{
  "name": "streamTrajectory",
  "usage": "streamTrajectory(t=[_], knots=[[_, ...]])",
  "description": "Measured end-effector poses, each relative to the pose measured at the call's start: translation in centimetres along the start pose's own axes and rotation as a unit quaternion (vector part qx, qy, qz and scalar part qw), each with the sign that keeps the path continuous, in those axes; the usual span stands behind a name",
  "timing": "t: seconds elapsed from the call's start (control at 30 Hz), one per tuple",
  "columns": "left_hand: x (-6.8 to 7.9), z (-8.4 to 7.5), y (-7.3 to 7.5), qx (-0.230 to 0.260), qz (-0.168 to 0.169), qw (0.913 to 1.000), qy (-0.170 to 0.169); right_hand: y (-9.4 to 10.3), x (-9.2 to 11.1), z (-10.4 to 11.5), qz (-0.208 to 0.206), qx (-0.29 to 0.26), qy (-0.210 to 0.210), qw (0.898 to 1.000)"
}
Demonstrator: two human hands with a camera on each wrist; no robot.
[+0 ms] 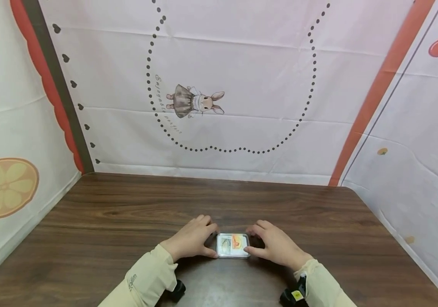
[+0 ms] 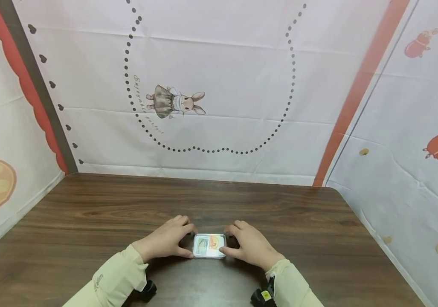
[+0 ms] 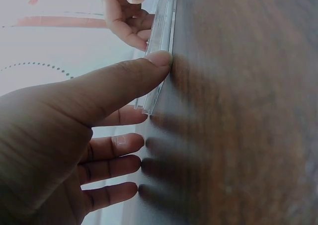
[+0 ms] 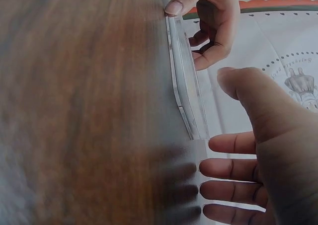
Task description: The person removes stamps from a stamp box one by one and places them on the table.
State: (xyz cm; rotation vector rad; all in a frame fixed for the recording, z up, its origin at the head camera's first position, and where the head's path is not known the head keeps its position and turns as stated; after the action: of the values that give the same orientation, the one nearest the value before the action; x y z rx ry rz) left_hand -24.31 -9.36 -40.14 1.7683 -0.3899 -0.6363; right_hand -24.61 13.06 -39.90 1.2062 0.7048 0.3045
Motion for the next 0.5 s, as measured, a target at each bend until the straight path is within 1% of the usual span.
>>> streamTrajectory(t=[0.27,0.5], knots=[[0.04,-0.03,0.10,-0.001,0.002,1.0000,-0.002,-0.20,0.05,0.32,0.000,0.006,0.012,1.000],[-0.01,0.02,0.07,-0.003,0.006,1.0000,0.003,-0.23,0.00,0.57,0.003,0.018,0.011,1.000]])
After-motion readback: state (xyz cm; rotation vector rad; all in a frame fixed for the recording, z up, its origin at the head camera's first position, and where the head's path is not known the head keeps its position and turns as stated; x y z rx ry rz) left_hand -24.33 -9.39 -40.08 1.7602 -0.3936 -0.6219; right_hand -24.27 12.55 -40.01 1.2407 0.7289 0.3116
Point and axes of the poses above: each hand's wrist, its own x-axis away from the middle knuckle, its own y-axis out of the back of the hand, z = x × y, the point moved 3 cm from there along -x, towards the middle knuckle, and after that the axes turned 7 degrees about -z, right-handed, at the moved point
